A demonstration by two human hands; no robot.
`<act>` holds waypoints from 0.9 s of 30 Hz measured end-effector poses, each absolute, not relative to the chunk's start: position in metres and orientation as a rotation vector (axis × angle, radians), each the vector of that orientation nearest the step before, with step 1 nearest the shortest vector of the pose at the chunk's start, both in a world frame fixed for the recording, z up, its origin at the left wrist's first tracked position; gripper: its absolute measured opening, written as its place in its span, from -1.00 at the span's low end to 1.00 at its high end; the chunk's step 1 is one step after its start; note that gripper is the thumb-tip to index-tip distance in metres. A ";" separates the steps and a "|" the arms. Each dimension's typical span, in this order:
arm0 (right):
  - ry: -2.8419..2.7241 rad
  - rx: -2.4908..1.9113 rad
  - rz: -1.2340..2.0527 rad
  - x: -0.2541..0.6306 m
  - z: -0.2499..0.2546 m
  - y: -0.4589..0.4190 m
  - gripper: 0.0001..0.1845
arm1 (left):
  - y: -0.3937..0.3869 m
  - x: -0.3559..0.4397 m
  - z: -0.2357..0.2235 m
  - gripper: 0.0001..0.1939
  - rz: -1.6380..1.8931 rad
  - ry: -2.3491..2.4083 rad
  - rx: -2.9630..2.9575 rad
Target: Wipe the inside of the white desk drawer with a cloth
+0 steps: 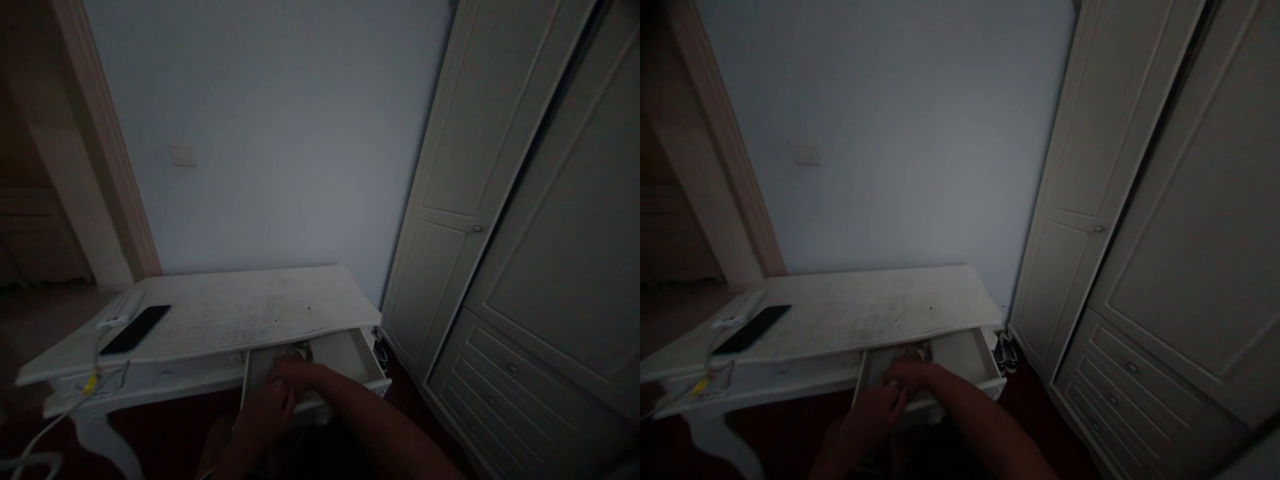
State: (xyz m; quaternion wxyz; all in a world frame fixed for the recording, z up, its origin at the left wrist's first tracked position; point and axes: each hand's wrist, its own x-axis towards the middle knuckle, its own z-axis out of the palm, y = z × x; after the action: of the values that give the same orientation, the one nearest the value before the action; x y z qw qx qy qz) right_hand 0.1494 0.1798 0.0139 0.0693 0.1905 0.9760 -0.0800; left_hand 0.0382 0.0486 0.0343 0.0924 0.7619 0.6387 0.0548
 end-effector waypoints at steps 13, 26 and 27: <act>2.833 0.720 -0.405 0.220 0.016 0.192 -0.59 | 0.045 0.038 0.050 -0.48 0.197 1.816 2.158; 2.856 1.248 -0.442 0.290 0.019 0.207 -0.48 | 0.047 0.039 0.046 -0.54 0.159 1.858 2.182; 2.858 1.324 -0.421 0.291 0.019 0.208 -0.50 | 0.047 0.039 0.046 -0.54 0.155 1.859 2.184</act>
State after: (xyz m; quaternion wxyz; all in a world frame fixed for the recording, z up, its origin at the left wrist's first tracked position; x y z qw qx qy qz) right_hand 0.2911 0.2081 0.0188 -0.0178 0.4166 0.8992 -0.1324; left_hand 0.0385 0.0474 0.0462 0.1342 0.7536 0.6413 0.0535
